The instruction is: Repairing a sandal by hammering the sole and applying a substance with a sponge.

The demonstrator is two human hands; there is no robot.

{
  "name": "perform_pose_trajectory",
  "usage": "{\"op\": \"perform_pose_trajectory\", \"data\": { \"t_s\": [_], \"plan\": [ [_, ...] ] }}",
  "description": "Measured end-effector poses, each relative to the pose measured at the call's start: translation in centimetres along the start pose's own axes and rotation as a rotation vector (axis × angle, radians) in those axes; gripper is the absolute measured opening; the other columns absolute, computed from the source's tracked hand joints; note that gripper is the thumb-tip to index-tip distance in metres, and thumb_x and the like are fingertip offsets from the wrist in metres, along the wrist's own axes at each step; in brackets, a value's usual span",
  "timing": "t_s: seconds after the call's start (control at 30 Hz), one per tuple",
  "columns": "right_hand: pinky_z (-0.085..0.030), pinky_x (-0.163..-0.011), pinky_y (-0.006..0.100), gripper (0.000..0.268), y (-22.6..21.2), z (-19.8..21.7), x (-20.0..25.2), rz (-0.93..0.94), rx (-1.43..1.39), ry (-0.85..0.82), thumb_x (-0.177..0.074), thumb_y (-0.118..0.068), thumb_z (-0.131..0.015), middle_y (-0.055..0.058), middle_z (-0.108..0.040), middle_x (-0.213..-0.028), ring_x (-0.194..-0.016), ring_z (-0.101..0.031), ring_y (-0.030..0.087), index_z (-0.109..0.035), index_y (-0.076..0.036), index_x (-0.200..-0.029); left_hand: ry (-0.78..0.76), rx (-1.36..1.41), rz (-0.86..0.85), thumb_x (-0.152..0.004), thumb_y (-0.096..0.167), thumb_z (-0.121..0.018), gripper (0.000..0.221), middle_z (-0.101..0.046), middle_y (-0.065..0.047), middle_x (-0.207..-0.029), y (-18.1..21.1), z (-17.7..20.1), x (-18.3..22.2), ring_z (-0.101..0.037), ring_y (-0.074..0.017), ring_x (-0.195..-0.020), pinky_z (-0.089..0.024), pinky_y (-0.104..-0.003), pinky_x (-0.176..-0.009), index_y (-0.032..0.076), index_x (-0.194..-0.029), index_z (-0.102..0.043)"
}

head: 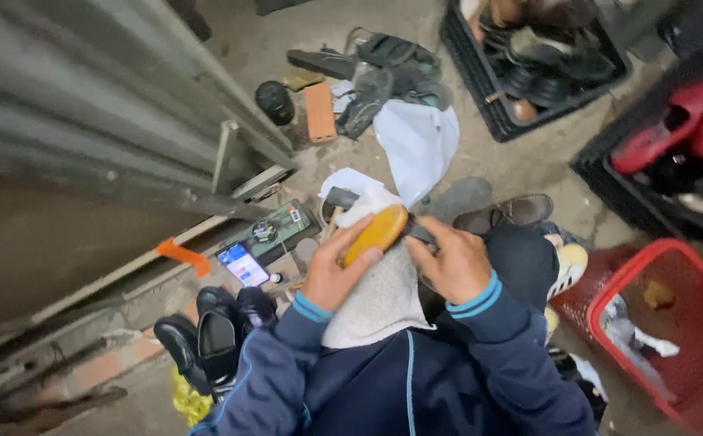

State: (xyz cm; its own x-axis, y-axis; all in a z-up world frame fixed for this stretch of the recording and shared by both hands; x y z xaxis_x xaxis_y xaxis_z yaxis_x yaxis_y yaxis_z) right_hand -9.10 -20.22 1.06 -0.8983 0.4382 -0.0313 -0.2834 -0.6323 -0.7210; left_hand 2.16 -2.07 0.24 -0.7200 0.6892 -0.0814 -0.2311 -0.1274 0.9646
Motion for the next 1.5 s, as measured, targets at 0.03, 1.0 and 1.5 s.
{"op": "perform_pose_trajectory", "data": {
  "t_s": [0.03, 1.0, 1.5],
  "plan": [
    [-0.063, -0.067, 0.050, 0.033, -1.2, 0.6, 0.1, 0.014, 0.006, -0.005, -0.095, -0.024, -0.070, 0.021, -0.078, -0.084, -0.078, -0.076, 0.039, -0.073, -0.006, -0.122, 0.015, 0.003, -0.004, -0.090, 0.025, -0.081, 0.056, -0.071, -0.021, -0.117, 0.1, 0.7, -0.1, -0.068, -0.0387, -0.111, -0.051, -0.051, -0.095, 0.019, -0.143, -0.063],
    [-0.061, -0.082, 0.038, 0.035, 0.6, 6.3, 1.2, 0.075, -0.681, 0.170, -0.093, 0.000, -0.070, 0.018, -0.072, -0.109, -0.098, -0.063, 0.017, -0.065, 0.004, -0.127, -0.003, 0.051, 0.009, -0.093, 0.024, -0.078, 0.054, -0.070, -0.020, -0.117, 1.6, 0.7, -1.3, -0.068, -0.0274, -0.106, -0.057, -0.041, -0.088, 0.015, -0.144, -0.062],
    [-0.058, -0.079, 0.043, 0.037, 4.6, 7.8, 2.9, -0.144, -0.549, 0.169, -0.092, -0.003, -0.070, 0.024, -0.071, -0.096, -0.090, -0.064, 0.023, -0.069, -0.002, -0.129, -0.066, -0.029, 0.158, -0.092, 0.030, -0.078, 0.056, -0.065, -0.024, -0.133, 2.1, -0.5, -1.9, -0.064, -0.0421, -0.121, -0.055, -0.050, -0.097, 0.018, -0.144, -0.061]
  ]
}}
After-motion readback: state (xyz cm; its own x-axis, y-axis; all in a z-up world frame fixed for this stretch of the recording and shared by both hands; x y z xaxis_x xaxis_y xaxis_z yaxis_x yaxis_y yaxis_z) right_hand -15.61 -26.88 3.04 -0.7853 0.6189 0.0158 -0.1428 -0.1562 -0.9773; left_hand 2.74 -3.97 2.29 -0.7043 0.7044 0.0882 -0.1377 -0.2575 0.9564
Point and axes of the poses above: each hand's wrist, its own x-axis away from the middle knuckle, its own z-axis out of the back of the hand, y = z × x, the point moved 3 cm from there along -x, towards the middle knuckle
